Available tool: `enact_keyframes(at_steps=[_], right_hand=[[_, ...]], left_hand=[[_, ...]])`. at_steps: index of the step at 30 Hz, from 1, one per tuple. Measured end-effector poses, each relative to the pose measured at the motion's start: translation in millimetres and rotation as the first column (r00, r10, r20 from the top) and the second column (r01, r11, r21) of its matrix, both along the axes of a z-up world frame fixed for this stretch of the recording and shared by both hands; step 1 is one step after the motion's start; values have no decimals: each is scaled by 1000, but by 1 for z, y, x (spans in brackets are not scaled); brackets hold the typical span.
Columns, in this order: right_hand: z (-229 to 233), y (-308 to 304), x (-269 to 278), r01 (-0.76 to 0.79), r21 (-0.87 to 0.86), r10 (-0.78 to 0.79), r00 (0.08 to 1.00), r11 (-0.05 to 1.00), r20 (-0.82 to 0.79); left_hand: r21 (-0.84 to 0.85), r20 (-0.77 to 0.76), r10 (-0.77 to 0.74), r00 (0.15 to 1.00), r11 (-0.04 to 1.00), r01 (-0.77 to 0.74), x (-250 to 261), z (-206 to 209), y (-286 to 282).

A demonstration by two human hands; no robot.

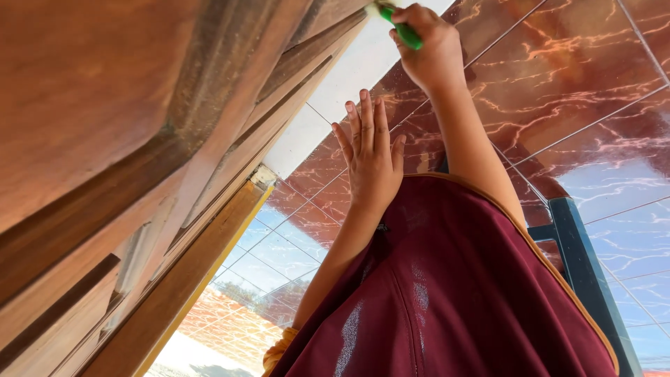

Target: Apply paint or varnish to a wooden door using a brush.

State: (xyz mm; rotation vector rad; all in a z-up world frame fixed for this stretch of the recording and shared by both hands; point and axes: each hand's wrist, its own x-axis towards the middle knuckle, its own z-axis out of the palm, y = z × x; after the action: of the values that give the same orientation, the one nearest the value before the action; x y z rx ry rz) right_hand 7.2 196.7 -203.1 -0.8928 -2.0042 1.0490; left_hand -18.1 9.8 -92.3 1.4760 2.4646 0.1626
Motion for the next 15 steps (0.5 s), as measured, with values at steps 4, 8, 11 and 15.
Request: enact_keyframes(at_steps=[4, 8, 11, 15], right_hand=[[14, -4, 3, 99, 1, -99, 993, 995, 63], [0, -11, -5, 105, -182, -132, 981, 978, -142], [-39, -18, -12, 157, -114, -163, 985, 981, -50], [-63, -26, -9, 279, -141, -294, 951, 950, -101]], left_hand=[[-5, -31, 14, 999, 1000, -14, 1, 8, 7], [8, -28, 15, 999, 1000, -15, -2, 0, 7], [-18, -18, 23, 1000, 1000, -23, 0, -10, 3], [-4, 9, 29, 1000, 1000, -29, -1, -8, 6]])
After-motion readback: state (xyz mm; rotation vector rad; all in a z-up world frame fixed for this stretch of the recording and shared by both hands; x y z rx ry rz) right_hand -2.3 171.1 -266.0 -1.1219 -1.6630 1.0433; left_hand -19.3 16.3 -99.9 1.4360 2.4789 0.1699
